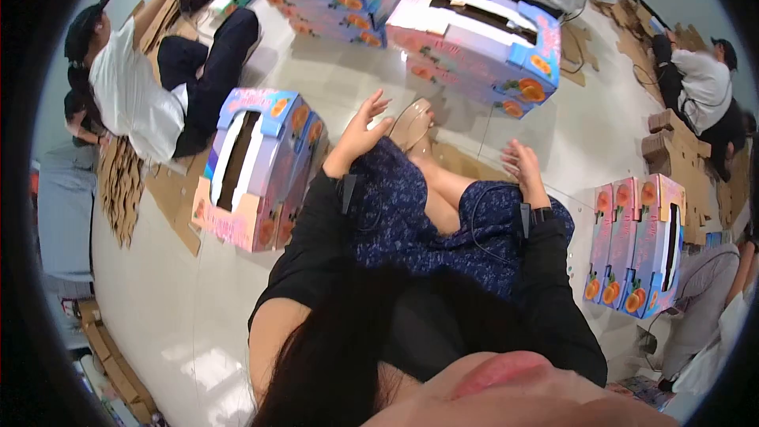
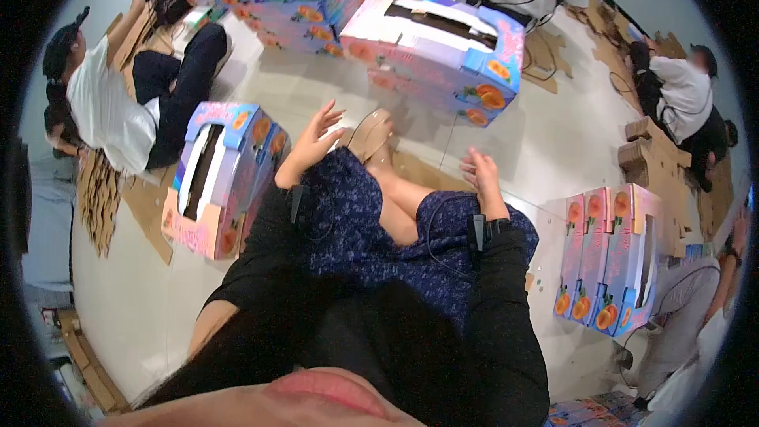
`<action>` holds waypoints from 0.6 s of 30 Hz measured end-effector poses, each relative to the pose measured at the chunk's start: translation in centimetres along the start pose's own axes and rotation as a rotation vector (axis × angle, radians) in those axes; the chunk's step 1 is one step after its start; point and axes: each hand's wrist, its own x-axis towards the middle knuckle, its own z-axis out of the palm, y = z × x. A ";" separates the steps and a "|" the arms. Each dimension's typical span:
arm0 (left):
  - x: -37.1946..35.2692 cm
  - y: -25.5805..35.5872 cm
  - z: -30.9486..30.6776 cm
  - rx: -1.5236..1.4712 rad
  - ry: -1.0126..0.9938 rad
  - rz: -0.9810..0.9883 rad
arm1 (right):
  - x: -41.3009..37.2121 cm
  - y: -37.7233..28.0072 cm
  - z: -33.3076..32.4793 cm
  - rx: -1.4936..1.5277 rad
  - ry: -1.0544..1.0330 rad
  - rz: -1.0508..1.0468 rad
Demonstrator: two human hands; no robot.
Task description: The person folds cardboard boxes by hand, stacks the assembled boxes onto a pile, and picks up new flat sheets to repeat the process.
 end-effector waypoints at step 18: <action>-20.4 10.3 -12.2 0.709 0.923 -0.013 | 5.7 -15.7 13.7 -1.615 0.576 -0.965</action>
